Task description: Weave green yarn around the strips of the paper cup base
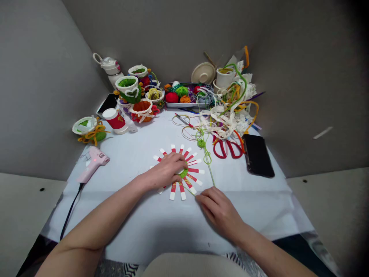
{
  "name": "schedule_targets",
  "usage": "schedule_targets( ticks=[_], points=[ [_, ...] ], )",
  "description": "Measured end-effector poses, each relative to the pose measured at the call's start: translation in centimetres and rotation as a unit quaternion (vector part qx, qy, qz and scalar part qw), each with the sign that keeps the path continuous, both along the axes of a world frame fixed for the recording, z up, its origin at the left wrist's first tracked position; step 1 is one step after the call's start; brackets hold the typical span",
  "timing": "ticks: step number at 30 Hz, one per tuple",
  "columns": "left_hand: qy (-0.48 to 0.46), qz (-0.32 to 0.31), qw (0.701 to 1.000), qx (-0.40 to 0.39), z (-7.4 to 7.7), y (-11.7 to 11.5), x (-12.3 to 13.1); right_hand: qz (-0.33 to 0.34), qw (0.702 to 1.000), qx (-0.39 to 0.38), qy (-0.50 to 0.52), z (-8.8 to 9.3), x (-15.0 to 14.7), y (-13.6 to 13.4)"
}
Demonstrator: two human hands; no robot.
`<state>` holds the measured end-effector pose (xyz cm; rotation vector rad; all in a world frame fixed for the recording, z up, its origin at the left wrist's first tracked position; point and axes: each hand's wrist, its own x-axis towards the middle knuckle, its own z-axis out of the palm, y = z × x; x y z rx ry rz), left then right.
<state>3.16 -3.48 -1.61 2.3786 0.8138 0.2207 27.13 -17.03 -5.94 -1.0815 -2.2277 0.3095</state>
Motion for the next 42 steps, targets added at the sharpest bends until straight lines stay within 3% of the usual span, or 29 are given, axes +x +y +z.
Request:
schedule_targets(
  ticks=[6,14,18,28,36,42],
  points=[
    [0.002,0.000,1.000,-0.004,0.3,0.1,-0.1,-0.036,0.999,0.001,-0.001,0.1,0.3,0.5],
    [-0.004,-0.017,1.000,0.002,0.6,0.0,-0.3,-0.094,0.992,-0.081,0.015,0.6,0.6,6.8],
    [-0.003,-0.018,1.000,0.004,0.5,0.1,-0.3,-0.115,0.991,-0.061,0.043,-0.1,0.0,8.2],
    [-0.012,0.022,1.000,0.006,0.8,-0.3,-0.3,-0.113,0.991,-0.057,0.050,-0.4,-0.1,7.9],
    [-0.044,-0.081,0.996,0.017,1.0,0.9,-1.0,-0.014,0.999,-0.007,0.043,0.4,0.4,5.4],
    [-0.031,-0.042,0.999,0.001,0.7,0.3,-0.4,-0.017,1.000,-0.004,0.005,0.3,0.9,2.9]
  ],
)
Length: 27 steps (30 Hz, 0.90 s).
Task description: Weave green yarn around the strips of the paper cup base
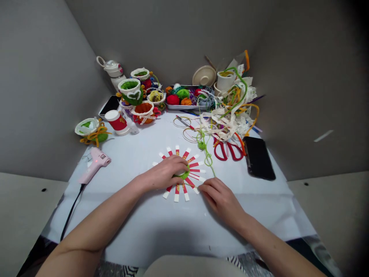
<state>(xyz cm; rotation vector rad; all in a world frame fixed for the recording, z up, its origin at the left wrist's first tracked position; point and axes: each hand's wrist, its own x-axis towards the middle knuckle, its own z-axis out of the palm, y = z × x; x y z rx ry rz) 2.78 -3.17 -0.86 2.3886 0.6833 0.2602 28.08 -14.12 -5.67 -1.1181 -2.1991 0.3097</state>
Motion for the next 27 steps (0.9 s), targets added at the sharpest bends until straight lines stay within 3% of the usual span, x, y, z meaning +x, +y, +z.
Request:
schedule_targets(
  ticks=[8,11,15,22,27],
  points=[
    [0.003,0.025,1.000,-0.008,-0.3,-0.3,0.3,0.011,1.000,-0.012,-0.003,0.1,-0.2,-2.6],
    [0.000,0.022,1.000,-0.010,-0.4,-0.2,0.2,-0.014,1.000,-0.006,-0.006,0.1,-0.2,-2.6],
    [0.001,0.015,1.000,-0.014,-0.3,-0.2,0.2,-0.075,0.997,-0.013,-0.022,0.2,0.2,-0.5],
    [-0.010,-0.001,1.000,-0.018,-0.3,0.0,0.2,-0.100,0.991,-0.059,-0.061,0.2,-0.1,5.8],
    [-0.008,-0.002,1.000,-0.024,-0.2,0.0,0.0,-0.107,0.993,-0.059,-0.009,-0.4,-0.6,6.7]
  ],
)
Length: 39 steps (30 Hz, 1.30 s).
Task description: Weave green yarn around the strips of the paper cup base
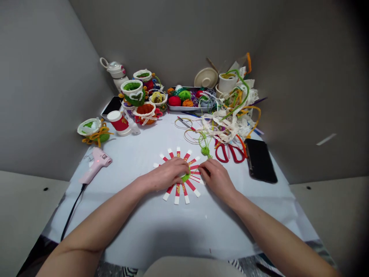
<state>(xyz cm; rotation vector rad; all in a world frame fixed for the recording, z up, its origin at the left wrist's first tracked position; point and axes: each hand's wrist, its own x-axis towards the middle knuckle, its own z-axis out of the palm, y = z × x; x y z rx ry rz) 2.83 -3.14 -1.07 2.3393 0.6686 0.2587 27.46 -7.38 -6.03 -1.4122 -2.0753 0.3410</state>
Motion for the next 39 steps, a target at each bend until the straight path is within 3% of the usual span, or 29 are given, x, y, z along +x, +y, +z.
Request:
schedule_targets(
  ticks=[9,18,25,33,39],
  points=[
    [0.015,0.062,0.998,-0.001,0.1,-0.6,-0.1,0.000,1.000,0.002,0.029,0.1,0.0,-0.5],
    [0.060,-0.018,0.998,0.026,0.5,0.3,-0.8,0.090,0.995,0.032,0.040,1.2,0.2,-3.8],
    [0.061,0.056,0.996,0.018,0.2,-0.9,0.8,0.086,0.996,0.031,0.014,0.9,0.4,-6.4],
    [0.065,0.061,0.996,0.017,-0.1,-0.9,1.0,0.100,0.993,0.063,-0.010,0.6,0.5,-9.4],
    [0.075,0.063,0.995,0.007,0.3,-1.0,1.1,0.073,0.995,0.064,-0.027,0.7,0.4,-9.4]
  ],
)
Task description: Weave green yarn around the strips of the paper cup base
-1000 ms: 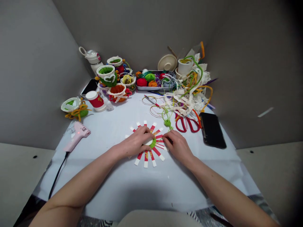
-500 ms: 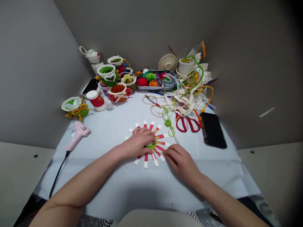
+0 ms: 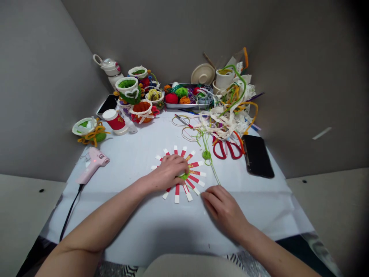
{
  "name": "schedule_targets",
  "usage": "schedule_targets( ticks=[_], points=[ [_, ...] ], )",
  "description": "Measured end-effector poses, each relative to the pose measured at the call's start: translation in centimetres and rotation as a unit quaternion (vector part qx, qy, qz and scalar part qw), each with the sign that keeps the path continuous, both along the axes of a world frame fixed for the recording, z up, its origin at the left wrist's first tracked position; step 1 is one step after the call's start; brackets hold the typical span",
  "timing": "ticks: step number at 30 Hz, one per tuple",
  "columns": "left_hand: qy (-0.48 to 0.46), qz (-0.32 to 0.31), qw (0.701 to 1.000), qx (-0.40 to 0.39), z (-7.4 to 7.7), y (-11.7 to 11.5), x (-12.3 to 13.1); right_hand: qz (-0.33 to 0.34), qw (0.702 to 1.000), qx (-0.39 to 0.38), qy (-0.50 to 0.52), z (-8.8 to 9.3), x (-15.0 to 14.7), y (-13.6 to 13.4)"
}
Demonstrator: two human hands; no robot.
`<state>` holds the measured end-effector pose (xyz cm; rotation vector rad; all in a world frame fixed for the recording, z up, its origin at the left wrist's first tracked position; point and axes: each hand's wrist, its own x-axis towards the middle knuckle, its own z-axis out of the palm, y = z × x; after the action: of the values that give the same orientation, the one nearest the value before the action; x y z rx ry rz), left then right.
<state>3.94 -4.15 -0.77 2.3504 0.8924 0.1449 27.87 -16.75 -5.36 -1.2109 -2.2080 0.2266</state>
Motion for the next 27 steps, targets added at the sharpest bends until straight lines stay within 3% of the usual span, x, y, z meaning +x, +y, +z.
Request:
schedule_targets(
  ticks=[7,13,18,23,27],
  points=[
    [-0.010,-0.002,1.000,-0.001,0.0,0.0,0.0,-0.046,0.998,-0.027,-0.043,0.6,0.5,4.6],
    [-0.042,-0.029,0.999,-0.011,-0.4,0.3,-0.3,-0.066,0.997,-0.042,-0.013,-0.6,-0.6,8.9],
    [-0.066,-0.050,0.997,-0.001,-0.7,0.6,-0.5,-0.058,0.996,-0.055,0.038,-1.1,-0.7,8.7],
    [-0.126,-0.106,0.986,-0.003,-0.4,1.0,-1.2,-0.012,0.995,-0.079,0.067,-0.3,-0.8,7.8],
    [-0.136,-0.101,0.986,-0.009,-0.2,0.9,-1.1,0.006,0.995,-0.072,0.066,0.2,-0.8,7.1]
  ],
)
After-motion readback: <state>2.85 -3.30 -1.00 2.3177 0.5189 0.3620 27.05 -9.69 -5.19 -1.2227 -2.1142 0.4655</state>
